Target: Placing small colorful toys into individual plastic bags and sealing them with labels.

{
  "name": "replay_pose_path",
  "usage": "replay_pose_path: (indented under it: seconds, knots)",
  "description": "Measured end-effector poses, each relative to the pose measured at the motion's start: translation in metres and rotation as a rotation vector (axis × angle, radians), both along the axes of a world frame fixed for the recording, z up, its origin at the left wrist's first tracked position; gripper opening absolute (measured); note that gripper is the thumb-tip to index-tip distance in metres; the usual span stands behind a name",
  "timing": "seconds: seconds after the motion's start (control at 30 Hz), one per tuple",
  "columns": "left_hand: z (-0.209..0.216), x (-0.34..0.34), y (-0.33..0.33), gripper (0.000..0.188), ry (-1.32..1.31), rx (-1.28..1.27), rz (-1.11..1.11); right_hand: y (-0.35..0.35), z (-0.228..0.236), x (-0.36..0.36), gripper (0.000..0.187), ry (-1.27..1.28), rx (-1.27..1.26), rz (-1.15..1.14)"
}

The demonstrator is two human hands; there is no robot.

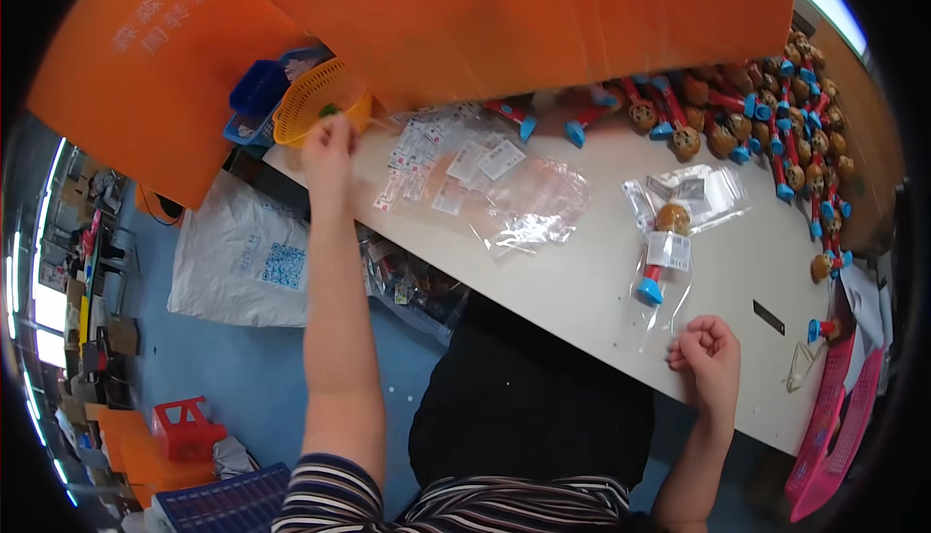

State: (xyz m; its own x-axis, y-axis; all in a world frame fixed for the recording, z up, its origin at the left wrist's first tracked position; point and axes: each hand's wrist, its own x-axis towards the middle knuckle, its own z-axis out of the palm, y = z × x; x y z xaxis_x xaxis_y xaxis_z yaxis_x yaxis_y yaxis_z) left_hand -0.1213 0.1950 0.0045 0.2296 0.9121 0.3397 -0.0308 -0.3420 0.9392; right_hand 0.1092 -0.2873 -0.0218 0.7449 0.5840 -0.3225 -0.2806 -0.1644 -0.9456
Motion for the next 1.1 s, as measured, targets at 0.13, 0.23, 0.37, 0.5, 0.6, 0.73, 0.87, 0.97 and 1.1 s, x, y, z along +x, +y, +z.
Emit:
replay_pose_path:
  seconds: [0.13, 0.23, 0.37, 0.5, 0.6, 0.73, 0.87, 0.97, 1.1]
  knots:
    - [0.014, -0.011, 0.139, 0.022, 0.157, 0.127, 0.272, 0.0, -0.005, -0.003, 0.01, -0.027, 0.002, 0.049]
    - [0.018, -0.02, 0.177, 0.022, 0.667, 0.296, 0.506, 0.0, -0.006, -0.003, 0.009, -0.005, 0.0, 0.02]
    - [0.027, 0.008, 0.13, 0.036, 0.764, 0.843, 0.655, -0.003, 0.0, -0.007, 0.009, -0.015, 0.015, -0.029]
    - [0.051, 0.068, -0.085, 0.022, 0.307, 1.139, 0.202, -0.013, 0.0, -0.005, 0.013, -0.237, 0.005, -0.031]
    - [0.014, 0.077, -0.176, 0.033, 0.286, 1.138, -0.364, -0.017, 0.008, 0.001, 0.017, -0.863, -0.221, 0.071]
    - [-0.008, 0.101, -0.25, 0.042, 0.459, 0.908, -0.84, -0.017, 0.007, 0.005, 0.025, -1.264, -0.199, 0.18]
    - [-0.022, 0.1, -0.268, 0.05, 0.494, 0.743, -0.991, 0.001, 0.021, 0.018, 0.027, -1.607, -0.074, 0.399]
    - [-0.019, 0.096, -0.279, 0.062, 0.48, 0.621, -1.002, 0.006, 0.021, 0.023, 0.025, -1.626, -0.044, 0.52]
    - [-0.025, 0.096, -0.291, 0.077, 0.435, 0.541, -0.998, 0.004, 0.012, 0.026, 0.025, -1.356, 0.091, 0.369]
